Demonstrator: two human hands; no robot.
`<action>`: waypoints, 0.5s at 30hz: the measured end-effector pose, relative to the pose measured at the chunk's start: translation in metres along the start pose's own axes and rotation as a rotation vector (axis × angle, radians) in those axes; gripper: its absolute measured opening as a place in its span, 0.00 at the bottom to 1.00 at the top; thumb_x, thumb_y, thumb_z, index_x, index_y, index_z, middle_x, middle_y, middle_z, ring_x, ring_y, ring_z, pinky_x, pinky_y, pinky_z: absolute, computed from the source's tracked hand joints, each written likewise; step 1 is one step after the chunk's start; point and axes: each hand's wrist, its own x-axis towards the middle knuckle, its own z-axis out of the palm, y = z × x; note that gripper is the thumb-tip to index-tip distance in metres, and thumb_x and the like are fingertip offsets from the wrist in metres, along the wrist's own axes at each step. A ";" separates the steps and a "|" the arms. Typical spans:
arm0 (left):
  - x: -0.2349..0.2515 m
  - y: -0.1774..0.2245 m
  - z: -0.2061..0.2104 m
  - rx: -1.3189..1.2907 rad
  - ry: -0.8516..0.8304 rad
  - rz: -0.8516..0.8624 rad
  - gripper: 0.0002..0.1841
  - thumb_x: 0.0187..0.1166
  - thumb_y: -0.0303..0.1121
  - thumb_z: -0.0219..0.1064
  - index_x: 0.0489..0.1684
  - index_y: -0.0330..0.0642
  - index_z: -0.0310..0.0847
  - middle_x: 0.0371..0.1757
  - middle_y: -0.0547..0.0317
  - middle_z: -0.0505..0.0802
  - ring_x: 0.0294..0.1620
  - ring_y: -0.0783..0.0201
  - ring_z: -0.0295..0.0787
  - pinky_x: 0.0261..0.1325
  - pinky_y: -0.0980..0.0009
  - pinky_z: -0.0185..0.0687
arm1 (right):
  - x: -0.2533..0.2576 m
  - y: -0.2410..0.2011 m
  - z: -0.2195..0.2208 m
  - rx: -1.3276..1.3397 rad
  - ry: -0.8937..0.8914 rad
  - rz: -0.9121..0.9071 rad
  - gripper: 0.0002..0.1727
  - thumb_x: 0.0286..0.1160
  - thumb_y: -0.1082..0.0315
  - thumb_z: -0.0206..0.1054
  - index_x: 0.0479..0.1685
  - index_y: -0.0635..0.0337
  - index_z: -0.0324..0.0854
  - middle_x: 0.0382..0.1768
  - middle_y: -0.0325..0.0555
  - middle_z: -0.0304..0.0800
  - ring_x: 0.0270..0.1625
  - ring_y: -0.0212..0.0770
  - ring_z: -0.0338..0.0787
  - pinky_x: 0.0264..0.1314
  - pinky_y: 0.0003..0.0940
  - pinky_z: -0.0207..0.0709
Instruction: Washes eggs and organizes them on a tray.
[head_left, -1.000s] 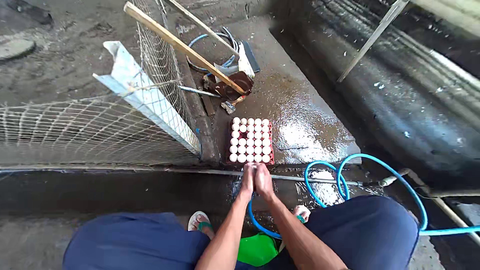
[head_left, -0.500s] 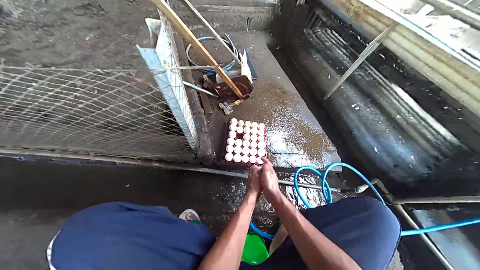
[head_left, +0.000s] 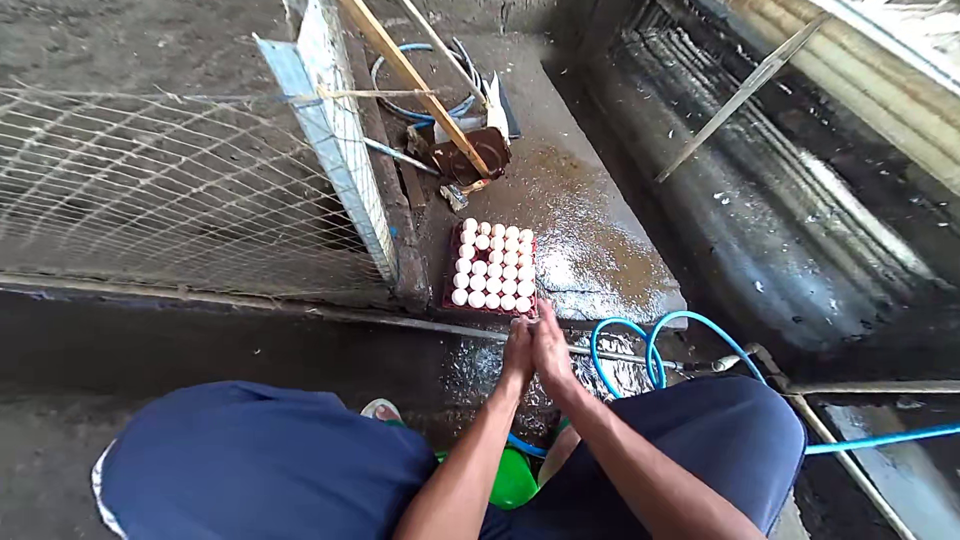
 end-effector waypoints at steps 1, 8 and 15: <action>0.003 -0.008 0.001 -0.023 -0.005 0.018 0.25 0.95 0.33 0.40 0.78 0.22 0.68 0.77 0.28 0.77 0.79 0.44 0.74 0.84 0.53 0.64 | -0.002 0.008 0.002 0.020 0.014 -0.056 0.30 0.89 0.67 0.39 0.88 0.68 0.62 0.93 0.64 0.49 0.95 0.54 0.50 0.95 0.49 0.47; -0.007 0.019 -0.005 -0.086 0.020 -0.061 0.24 0.94 0.30 0.38 0.77 0.19 0.67 0.79 0.27 0.74 0.83 0.46 0.69 0.87 0.57 0.59 | -0.002 0.012 0.010 0.127 0.078 -0.026 0.29 0.87 0.66 0.46 0.85 0.67 0.68 0.92 0.63 0.53 0.94 0.53 0.53 0.94 0.49 0.51; -0.015 0.027 -0.005 -0.071 0.028 -0.097 0.24 0.95 0.32 0.37 0.76 0.20 0.68 0.76 0.29 0.78 0.79 0.48 0.73 0.83 0.57 0.63 | -0.003 0.008 0.007 0.162 0.057 0.026 0.30 0.89 0.65 0.44 0.88 0.68 0.63 0.90 0.65 0.56 0.93 0.54 0.57 0.93 0.49 0.52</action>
